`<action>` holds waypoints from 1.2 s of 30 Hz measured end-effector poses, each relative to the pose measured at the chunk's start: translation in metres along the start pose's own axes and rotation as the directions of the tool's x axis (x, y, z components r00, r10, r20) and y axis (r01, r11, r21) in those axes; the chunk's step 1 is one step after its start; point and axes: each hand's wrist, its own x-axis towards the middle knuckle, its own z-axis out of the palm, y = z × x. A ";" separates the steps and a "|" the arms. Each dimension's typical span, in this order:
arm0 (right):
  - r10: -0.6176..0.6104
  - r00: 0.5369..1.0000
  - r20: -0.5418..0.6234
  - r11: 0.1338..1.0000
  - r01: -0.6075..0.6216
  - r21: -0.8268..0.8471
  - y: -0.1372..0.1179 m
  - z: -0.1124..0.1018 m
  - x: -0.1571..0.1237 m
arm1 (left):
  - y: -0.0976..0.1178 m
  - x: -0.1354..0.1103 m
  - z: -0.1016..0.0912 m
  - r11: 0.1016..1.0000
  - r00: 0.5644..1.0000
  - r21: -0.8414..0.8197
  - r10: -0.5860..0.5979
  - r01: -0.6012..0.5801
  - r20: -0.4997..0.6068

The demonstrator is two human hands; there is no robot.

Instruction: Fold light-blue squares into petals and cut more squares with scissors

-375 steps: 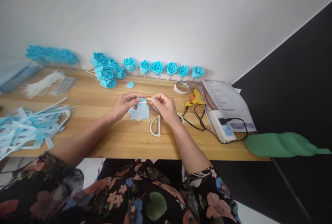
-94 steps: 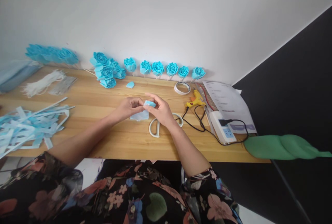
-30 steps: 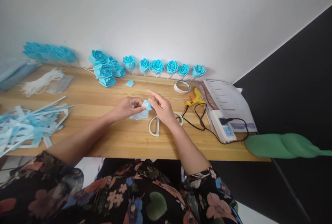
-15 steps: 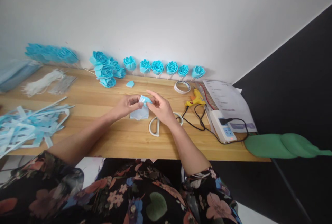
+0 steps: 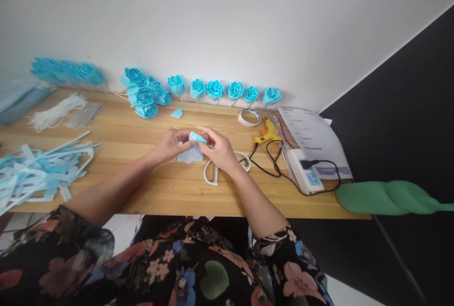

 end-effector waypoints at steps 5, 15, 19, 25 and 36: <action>0.010 1.000 0.006 0.995 -0.010 0.099 0.000 0.000 0.002 | -0.003 0.000 0.000 0.996 1.000 -0.081 -0.030 0.029 -0.004; 0.044 0.994 0.101 0.968 -0.068 0.241 0.002 -0.013 0.005 | 0.002 0.001 -0.002 0.955 0.994 -0.277 -0.110 0.103 -0.009; 0.055 0.994 0.099 0.973 -0.075 0.220 0.003 -0.013 0.004 | 0.002 0.002 -0.003 0.952 0.993 -0.287 -0.117 0.107 -0.019; 0.060 0.996 0.066 0.989 -0.068 0.133 0.004 -0.009 0.004 | -0.004 0.003 -0.001 0.966 0.994 -0.238 -0.109 0.104 -0.010; 0.061 0.998 0.009 0.987 -0.062 0.150 0.003 -0.010 0.003 | -0.002 0.001 0.001 0.979 0.998 -0.197 -0.043 0.052 0.052</action>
